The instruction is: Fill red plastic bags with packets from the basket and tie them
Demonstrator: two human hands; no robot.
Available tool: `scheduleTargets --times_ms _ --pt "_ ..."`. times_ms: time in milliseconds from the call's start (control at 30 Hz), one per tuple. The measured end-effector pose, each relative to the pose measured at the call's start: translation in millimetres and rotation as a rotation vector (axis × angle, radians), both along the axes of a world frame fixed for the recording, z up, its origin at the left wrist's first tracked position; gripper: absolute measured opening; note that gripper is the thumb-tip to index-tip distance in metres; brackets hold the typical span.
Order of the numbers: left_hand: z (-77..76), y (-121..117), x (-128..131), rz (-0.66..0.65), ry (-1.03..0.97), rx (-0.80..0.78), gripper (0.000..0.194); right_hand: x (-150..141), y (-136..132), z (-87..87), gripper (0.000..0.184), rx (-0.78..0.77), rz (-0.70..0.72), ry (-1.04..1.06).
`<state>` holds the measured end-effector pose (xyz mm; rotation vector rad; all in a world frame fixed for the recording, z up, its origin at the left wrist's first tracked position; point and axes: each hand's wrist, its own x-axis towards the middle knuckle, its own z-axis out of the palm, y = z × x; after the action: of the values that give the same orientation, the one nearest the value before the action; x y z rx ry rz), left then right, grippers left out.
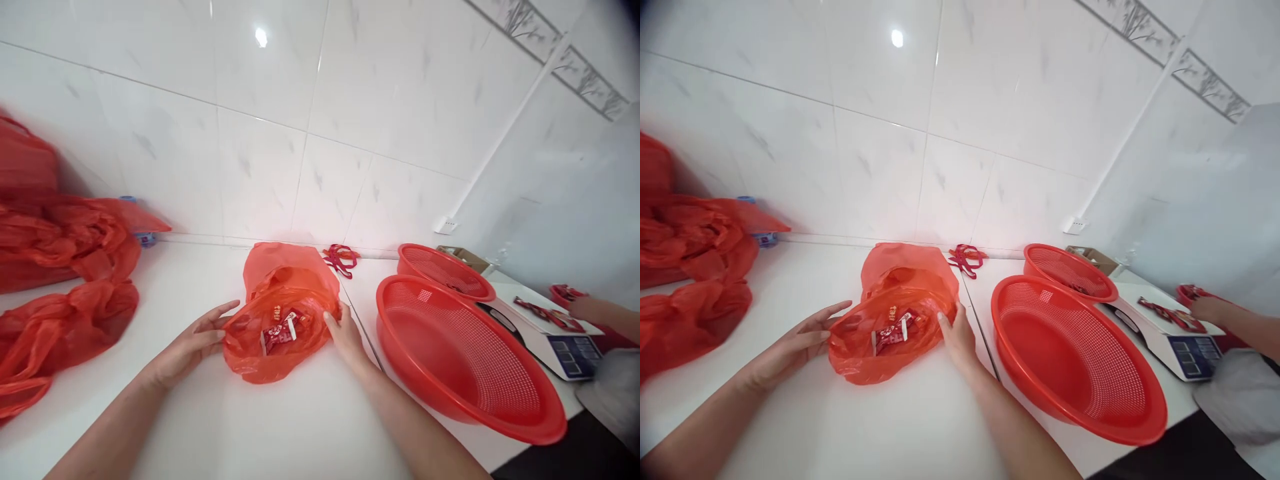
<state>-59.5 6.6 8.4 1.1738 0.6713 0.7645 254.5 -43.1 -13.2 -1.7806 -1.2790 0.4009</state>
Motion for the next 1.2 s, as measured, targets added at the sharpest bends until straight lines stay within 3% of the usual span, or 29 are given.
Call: scheduleTargets --times_ms 133,300,533,733,867,1200 --pt "1.6 -1 6 -0.022 0.016 -0.027 0.071 -16 34 -10.2 0.057 -0.009 0.062 0.035" --pt "-5.9 -1 19 0.080 0.019 -0.004 0.063 -31 47 -13.8 0.057 -0.012 0.069 -0.061" --pt "-34.8 16 32 0.487 0.042 0.185 0.045 -18 57 -17.8 0.055 0.067 0.165 -0.012" --pt "-37.1 13 29 0.735 0.201 0.301 0.045 -12 51 -25.0 0.059 0.061 0.252 0.002" --pt "-34.0 8 27 0.802 0.277 0.316 0.045 -9 46 -24.2 0.060 0.040 0.269 -0.002" --pt "-27.0 9 19 0.845 0.469 0.395 0.011 -10 51 -17.3 0.061 0.053 0.245 0.067"
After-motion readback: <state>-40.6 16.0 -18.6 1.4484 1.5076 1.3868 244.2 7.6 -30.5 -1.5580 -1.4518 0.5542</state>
